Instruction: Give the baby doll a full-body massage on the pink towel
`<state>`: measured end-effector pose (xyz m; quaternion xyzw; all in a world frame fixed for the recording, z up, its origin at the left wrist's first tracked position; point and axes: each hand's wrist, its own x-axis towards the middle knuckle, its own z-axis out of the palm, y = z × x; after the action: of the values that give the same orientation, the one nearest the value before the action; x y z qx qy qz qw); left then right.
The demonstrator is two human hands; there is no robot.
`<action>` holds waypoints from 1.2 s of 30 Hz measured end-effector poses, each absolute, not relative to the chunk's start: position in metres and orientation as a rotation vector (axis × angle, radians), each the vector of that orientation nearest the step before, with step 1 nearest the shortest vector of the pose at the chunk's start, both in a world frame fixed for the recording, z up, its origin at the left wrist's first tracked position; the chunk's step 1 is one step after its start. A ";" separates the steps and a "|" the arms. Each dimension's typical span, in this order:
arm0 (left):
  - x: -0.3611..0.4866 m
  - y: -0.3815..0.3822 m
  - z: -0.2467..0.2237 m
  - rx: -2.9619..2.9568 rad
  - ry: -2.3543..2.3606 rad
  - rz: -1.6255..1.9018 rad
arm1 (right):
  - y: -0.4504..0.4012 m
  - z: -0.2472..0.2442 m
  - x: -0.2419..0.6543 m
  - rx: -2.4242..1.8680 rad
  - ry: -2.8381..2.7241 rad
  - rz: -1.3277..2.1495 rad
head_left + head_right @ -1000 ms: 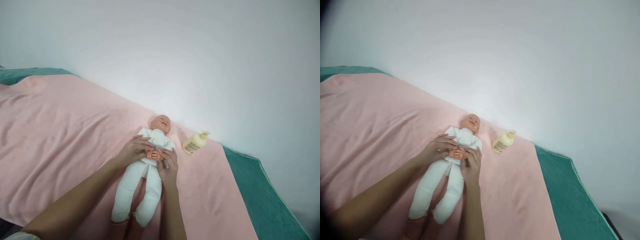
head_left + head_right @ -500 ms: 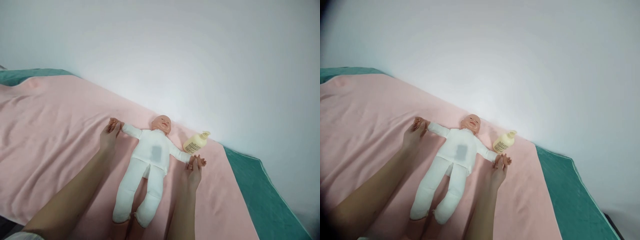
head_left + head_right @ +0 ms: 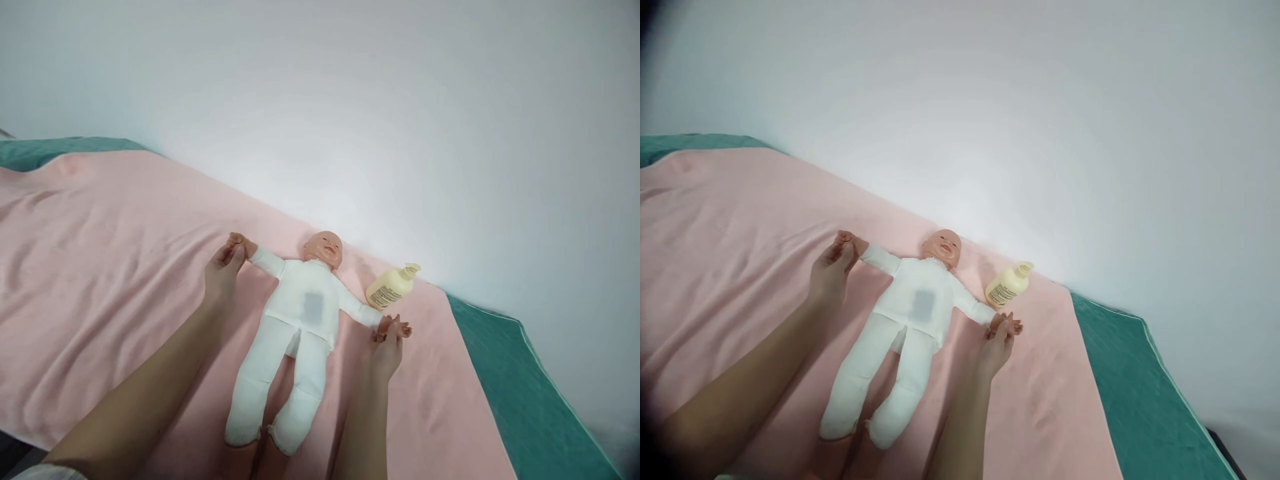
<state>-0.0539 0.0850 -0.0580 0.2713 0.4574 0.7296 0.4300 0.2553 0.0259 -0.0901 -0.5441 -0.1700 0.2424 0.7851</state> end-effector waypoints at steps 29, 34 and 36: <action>-0.016 0.066 -0.068 2.338 0.761 1.391 | 0.013 -0.060 0.185 -0.977 -1.843 0.007; -0.021 0.063 -0.052 1.491 0.939 1.634 | 0.010 -0.053 0.190 -1.168 -1.175 0.110; -0.027 0.066 -0.051 1.122 0.998 1.746 | 0.011 -0.048 0.197 -1.175 -0.933 0.161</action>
<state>-0.0269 0.0657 -0.0511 0.4449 0.3958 0.6926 0.4071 0.1970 0.0108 -0.0483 -0.5333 -0.4234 0.0733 0.7286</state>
